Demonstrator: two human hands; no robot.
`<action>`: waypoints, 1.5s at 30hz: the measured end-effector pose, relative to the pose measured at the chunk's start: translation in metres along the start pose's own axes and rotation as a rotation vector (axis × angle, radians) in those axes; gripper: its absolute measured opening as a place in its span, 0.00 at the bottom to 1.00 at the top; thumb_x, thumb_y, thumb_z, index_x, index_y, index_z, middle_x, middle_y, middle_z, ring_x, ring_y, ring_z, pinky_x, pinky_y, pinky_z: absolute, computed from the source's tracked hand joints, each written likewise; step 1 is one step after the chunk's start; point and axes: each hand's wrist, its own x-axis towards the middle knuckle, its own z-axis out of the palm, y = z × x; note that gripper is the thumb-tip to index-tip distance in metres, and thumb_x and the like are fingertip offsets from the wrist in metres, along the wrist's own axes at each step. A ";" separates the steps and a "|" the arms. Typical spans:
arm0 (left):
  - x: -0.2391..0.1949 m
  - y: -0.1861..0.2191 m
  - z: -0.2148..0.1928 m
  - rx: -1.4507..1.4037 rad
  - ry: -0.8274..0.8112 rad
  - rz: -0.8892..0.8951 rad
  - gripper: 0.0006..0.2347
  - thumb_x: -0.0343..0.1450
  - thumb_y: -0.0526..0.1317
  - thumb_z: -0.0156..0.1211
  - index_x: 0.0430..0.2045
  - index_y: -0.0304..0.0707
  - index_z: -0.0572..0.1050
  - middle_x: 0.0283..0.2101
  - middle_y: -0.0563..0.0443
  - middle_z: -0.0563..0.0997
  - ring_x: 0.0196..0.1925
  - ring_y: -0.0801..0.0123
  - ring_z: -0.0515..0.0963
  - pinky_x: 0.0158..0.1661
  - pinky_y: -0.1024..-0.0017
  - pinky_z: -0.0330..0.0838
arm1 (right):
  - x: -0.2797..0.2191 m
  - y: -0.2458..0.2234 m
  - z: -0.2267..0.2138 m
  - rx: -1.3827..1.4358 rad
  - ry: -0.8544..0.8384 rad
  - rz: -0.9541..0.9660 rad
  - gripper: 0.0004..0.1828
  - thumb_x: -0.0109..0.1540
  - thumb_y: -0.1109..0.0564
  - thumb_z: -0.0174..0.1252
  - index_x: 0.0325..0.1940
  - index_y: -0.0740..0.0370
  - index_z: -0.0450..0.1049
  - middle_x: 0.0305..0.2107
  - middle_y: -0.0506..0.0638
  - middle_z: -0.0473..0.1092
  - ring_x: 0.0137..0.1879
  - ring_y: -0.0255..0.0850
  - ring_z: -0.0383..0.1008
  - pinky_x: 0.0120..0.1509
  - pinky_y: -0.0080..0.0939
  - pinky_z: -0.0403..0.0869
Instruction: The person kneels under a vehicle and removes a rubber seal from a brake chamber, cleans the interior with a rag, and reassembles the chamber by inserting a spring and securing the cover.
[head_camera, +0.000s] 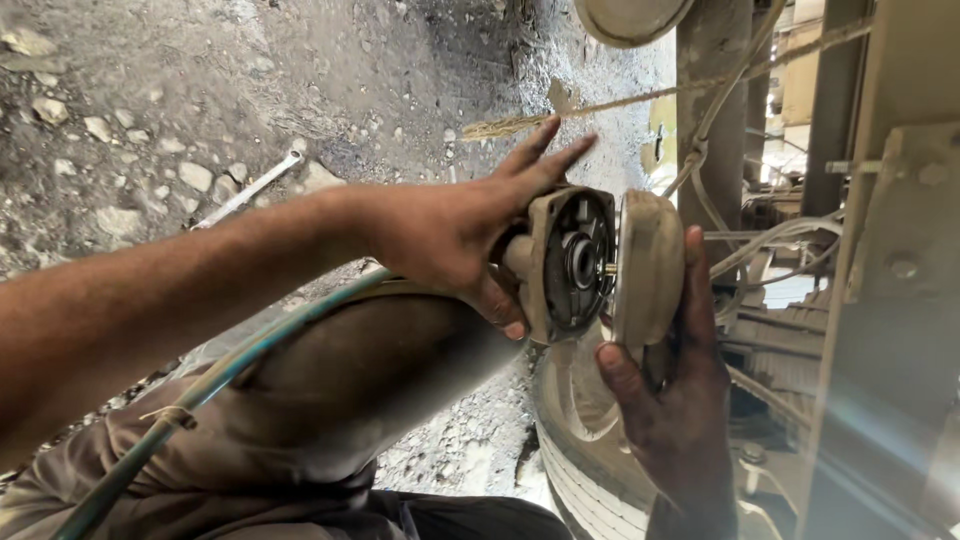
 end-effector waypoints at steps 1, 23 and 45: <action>0.002 0.000 0.001 0.114 -0.003 0.039 0.63 0.56 0.51 0.87 0.71 0.33 0.32 0.78 0.28 0.26 0.77 0.31 0.19 0.70 0.42 0.35 | 0.000 0.000 0.001 -0.002 0.002 0.008 0.53 0.64 0.58 0.60 0.86 0.57 0.35 0.80 0.62 0.50 0.82 0.50 0.55 0.82 0.47 0.59; 0.006 0.008 0.057 0.168 0.165 -0.054 0.65 0.56 0.61 0.81 0.73 0.39 0.26 0.74 0.20 0.44 0.77 0.34 0.44 0.64 0.22 0.34 | -0.042 0.012 0.019 -0.170 0.152 -0.018 0.53 0.68 0.52 0.59 0.87 0.63 0.33 0.80 0.62 0.45 0.87 0.50 0.49 0.89 0.45 0.52; 0.005 0.035 0.048 0.146 0.123 -0.127 0.62 0.52 0.57 0.81 0.71 0.43 0.32 0.72 0.22 0.43 0.74 0.34 0.49 0.65 0.33 0.41 | -0.035 0.003 0.037 -0.321 0.236 0.065 0.49 0.63 0.54 0.63 0.83 0.60 0.45 0.76 0.66 0.56 0.77 0.53 0.64 0.75 0.46 0.69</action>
